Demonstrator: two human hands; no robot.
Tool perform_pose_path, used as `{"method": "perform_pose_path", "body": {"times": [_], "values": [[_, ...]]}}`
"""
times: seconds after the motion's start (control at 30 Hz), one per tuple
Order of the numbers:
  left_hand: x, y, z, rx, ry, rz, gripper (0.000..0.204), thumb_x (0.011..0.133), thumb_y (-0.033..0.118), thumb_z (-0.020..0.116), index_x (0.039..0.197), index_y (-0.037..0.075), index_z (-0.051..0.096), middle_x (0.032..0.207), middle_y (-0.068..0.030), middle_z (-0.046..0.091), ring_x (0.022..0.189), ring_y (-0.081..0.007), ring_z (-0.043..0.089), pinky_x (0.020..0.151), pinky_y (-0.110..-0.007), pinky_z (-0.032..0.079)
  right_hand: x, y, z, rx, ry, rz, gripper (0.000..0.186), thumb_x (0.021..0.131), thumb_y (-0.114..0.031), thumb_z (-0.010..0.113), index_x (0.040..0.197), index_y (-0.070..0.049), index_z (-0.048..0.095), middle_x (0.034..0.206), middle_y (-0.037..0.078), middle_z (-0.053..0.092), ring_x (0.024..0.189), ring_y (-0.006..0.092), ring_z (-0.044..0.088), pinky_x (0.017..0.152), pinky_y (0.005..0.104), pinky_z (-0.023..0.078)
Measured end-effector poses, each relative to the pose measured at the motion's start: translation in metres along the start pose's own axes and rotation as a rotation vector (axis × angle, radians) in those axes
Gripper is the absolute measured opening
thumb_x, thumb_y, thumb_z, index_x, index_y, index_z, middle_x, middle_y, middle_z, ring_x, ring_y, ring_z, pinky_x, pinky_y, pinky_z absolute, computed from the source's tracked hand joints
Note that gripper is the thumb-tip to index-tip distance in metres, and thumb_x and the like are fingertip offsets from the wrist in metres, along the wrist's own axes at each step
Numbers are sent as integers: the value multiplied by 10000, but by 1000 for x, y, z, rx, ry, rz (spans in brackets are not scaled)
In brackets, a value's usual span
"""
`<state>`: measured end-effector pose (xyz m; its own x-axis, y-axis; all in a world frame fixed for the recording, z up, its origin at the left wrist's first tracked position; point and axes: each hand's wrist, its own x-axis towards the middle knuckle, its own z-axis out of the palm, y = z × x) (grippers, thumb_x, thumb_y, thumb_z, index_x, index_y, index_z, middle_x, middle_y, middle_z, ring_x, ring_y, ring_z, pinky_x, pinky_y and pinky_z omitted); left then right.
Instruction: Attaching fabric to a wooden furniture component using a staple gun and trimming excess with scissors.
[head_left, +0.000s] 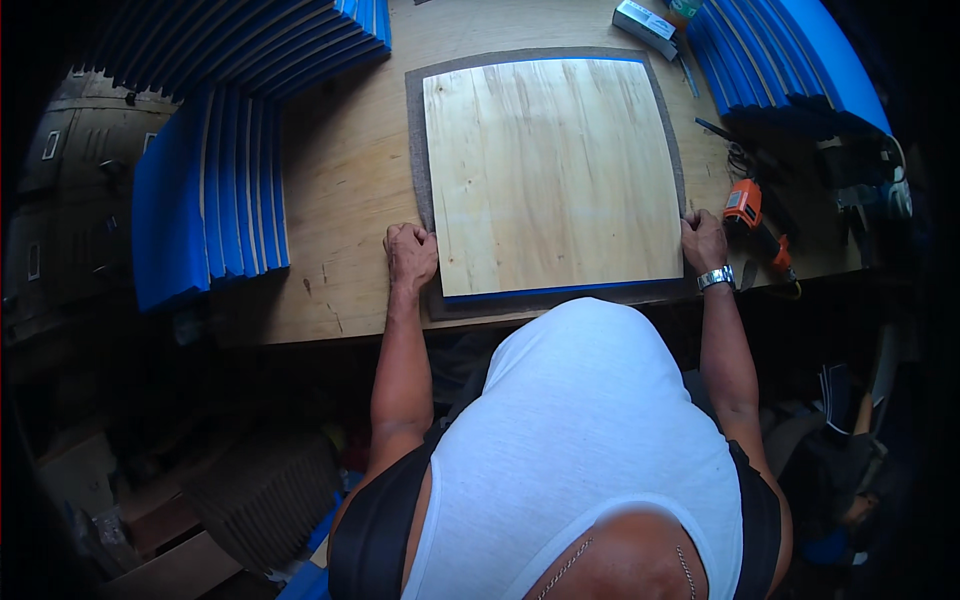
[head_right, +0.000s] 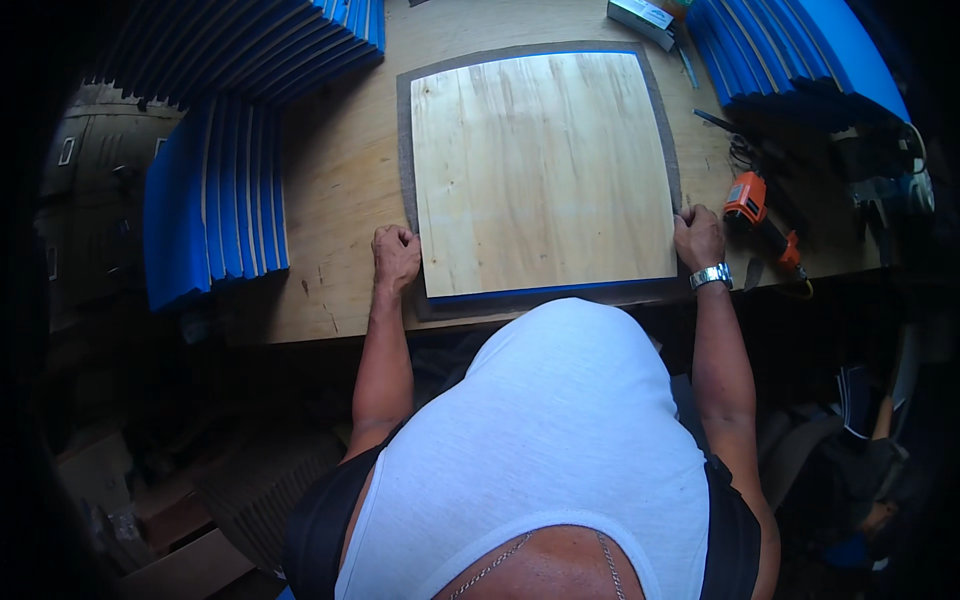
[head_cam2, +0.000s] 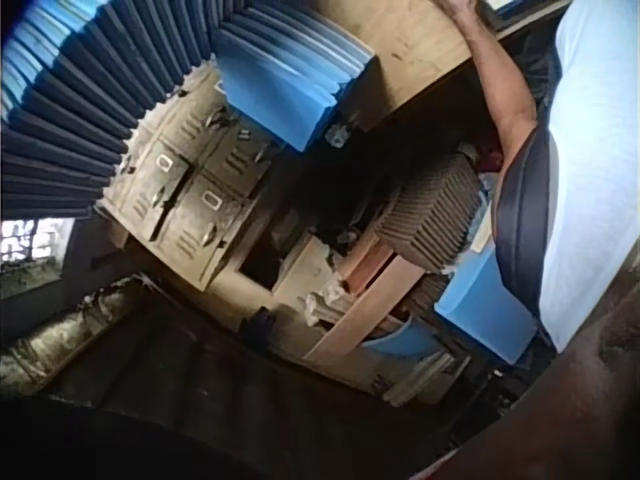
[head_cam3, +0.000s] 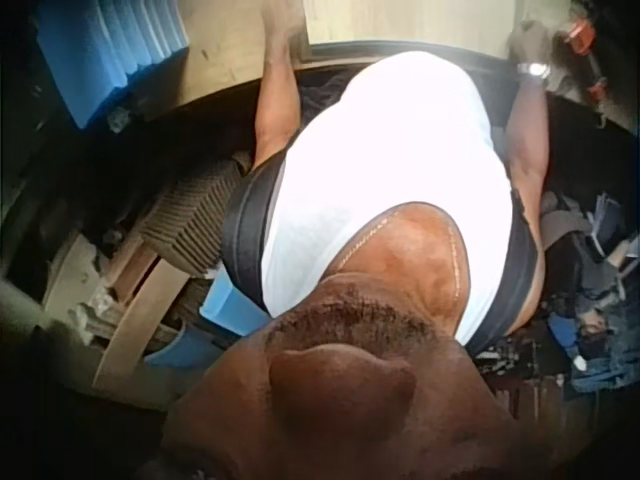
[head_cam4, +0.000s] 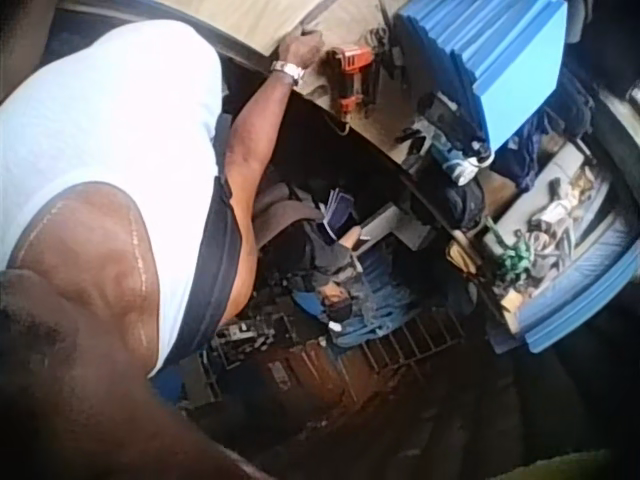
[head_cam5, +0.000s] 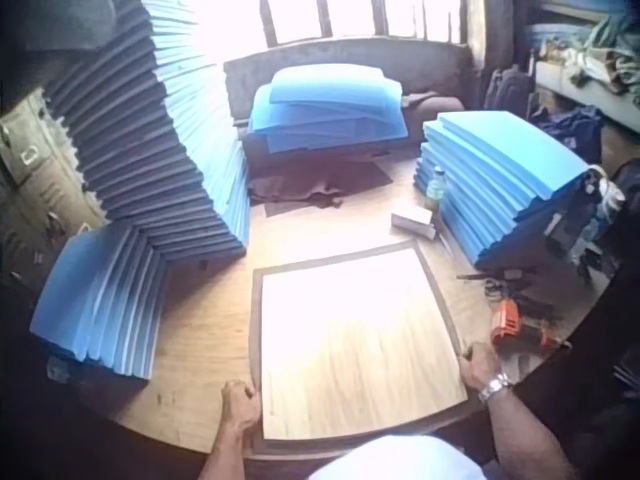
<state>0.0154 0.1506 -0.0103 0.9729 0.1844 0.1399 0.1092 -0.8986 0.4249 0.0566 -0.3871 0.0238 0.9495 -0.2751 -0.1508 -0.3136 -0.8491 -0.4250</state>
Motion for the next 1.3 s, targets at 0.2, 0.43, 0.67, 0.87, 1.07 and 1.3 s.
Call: {"method": "perform_pose_path", "body": {"times": [0.2,0.43,0.67,0.87,1.07,1.3], "values": [[-18,43,-15,-403,-47,-348,243,981,222,599,1036,-15,597,832,-201,679,778,-345,663,735,-433,519,-22,6,1,208,10,116,331,908,-290,669,1103,-23,643,951,230,713,903,420,683,814,482,529],[-81,56,-40,-159,-179,-244,247,1036,233,530,1026,3,620,826,-212,665,744,-314,653,704,-419,510,-77,1,-32,160,-200,11,244,931,-209,635,1071,-14,680,986,211,718,927,389,689,831,458,541],[-86,66,-37,-252,51,-104,249,1045,215,501,997,0,616,823,-220,668,732,-362,647,689,-440,505,-104,-11,-30,66,113,-295,172,935,-109,597,1053,-30,694,983,189,709,893,381,680,808,445,553],[-88,69,-37,-269,65,-161,243,1043,202,497,983,-6,605,843,-237,676,755,-416,651,690,-466,506,-111,-15,-29,97,114,-279,167,931,-109,593,1034,-26,696,973,192,706,890,383,681,798,447,556],[-6,31,-57,-79,128,-205,231,1026,196,547,955,-15,608,806,-212,663,721,-343,653,677,-451,504,-110,-48,-28,285,-54,-208,172,920,-147,605,956,-1,689,899,200,708,860,390,682,780,449,546],[-28,131,-54,-333,179,90,146,1012,156,610,1020,17,657,815,-113,657,710,-235,623,687,-347,515,-105,-68,-6,192,-733,-309,171,942,-152,622,908,9,673,730,127,663,669,213,635,655,352,498]]}}
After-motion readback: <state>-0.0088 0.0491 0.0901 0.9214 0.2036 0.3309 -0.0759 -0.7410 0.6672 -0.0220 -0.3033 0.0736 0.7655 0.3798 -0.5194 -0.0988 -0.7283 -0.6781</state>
